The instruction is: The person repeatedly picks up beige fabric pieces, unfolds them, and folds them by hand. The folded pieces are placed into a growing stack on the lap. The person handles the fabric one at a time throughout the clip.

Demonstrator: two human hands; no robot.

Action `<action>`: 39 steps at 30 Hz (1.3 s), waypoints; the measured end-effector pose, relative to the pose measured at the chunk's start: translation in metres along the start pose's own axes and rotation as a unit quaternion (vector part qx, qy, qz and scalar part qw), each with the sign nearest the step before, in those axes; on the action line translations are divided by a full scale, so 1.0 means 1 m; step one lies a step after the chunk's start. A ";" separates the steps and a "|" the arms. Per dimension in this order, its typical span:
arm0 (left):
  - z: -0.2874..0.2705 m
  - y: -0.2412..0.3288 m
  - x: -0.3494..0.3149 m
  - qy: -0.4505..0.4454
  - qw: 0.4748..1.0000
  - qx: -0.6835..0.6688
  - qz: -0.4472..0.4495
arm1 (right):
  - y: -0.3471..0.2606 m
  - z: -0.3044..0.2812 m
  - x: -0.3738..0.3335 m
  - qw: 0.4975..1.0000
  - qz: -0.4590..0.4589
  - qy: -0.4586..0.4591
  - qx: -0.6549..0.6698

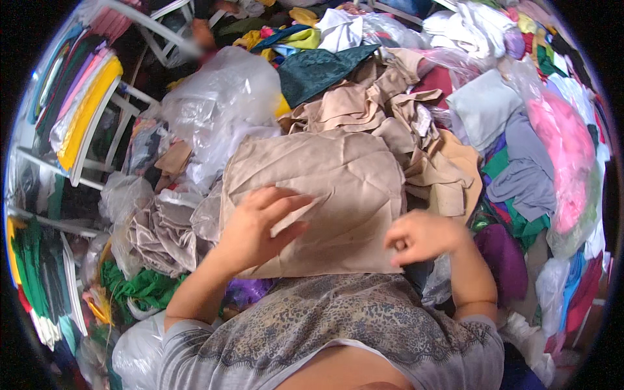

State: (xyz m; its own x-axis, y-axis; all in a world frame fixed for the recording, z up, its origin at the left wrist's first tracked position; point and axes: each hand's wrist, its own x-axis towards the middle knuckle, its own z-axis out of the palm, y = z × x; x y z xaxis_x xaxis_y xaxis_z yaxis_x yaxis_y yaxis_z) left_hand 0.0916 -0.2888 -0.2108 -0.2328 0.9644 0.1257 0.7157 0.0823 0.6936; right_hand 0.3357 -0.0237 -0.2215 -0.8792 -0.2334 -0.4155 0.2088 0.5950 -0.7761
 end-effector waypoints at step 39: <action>0.029 0.025 0.225 0.030 0.965 -0.259 -0.010 | 0.009 -0.169 -0.015 0.688 -0.288 0.473 0.469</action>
State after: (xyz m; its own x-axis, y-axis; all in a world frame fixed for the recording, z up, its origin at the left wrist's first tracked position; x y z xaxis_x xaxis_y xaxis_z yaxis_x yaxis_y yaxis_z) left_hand 0.0761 -0.0628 -0.1857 -0.2919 0.9462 0.1397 0.2896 -0.0518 0.9557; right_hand 0.2779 0.1153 -0.1422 -0.7255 0.6456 0.2385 -0.4953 -0.2491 -0.8323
